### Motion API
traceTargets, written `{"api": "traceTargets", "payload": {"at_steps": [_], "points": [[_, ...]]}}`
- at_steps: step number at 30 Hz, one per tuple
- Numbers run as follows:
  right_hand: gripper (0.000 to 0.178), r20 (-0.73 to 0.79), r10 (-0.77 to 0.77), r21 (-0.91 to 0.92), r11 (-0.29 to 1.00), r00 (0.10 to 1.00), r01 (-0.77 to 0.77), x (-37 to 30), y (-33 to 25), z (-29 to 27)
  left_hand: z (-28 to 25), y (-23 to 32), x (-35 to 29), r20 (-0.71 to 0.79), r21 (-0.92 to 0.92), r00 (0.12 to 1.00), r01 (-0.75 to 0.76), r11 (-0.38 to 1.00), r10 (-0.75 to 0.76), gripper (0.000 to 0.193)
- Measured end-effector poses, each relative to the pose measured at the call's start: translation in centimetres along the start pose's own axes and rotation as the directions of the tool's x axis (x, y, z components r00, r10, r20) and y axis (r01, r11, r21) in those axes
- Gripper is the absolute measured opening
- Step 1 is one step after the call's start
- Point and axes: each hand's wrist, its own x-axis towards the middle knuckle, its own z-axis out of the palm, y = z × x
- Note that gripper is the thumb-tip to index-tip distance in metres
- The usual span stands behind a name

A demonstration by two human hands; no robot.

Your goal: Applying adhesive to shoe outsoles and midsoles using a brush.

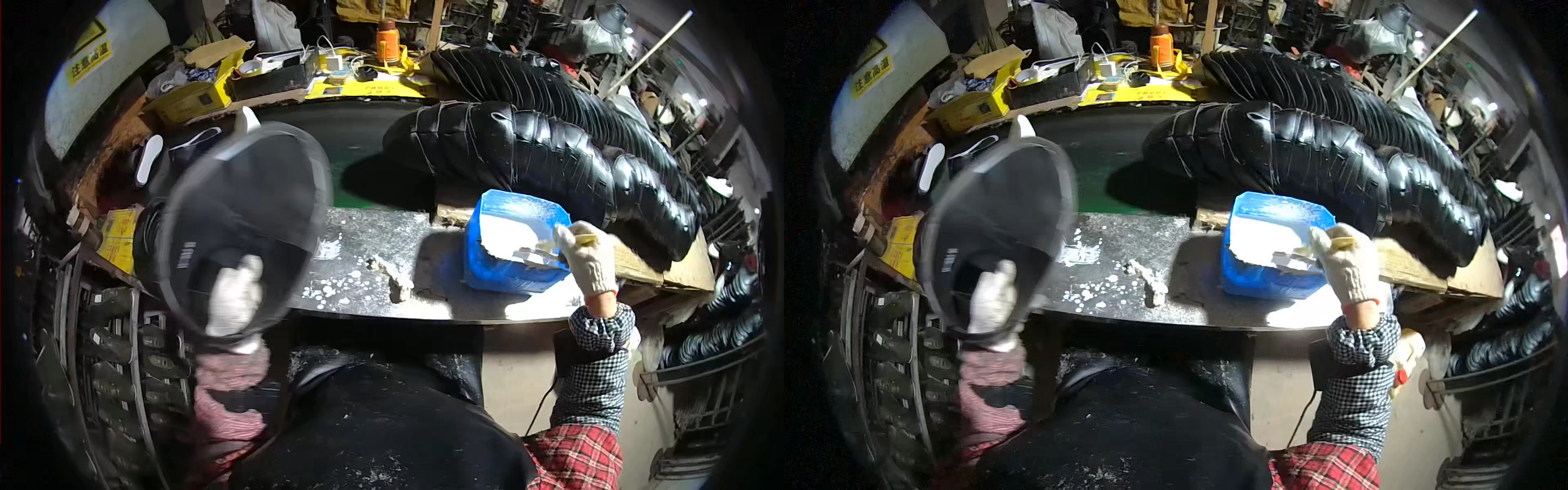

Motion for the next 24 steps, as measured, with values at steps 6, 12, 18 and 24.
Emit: {"api": "traceTargets", "payload": {"at_steps": [6,12,18,24], "points": [[0.01,-0.24,-0.014,0.253,0.964,0.971,0.076,-6.2,-1.5,-2.8,2.6,-5.1,-3.1,0.48,0.263,0.86,-0.328,0.908,0.172,0.018],[0.019,-0.228,-0.036,0.475,0.868,0.973,0.143,-7.8,-8.4,3.9,2.7,-6.2,-3.7,0.592,0.626,0.489,-0.78,0.017,0.64,0.013],[0.027,-0.079,-0.605,0.714,0.521,0.792,0.468,-2.5,-18.8,14.0,4.2,-3.2,-4.6,0.199,-0.183,0.894,0.436,0.881,-0.401,0.013],[0.017,0.287,-0.262,0.712,0.702,0.921,-0.022,-5.2,-12.3,14.6,4.3,-3.0,-3.3,0.086,-0.549,0.952,0.291,0.784,-0.293,0.013]]}}
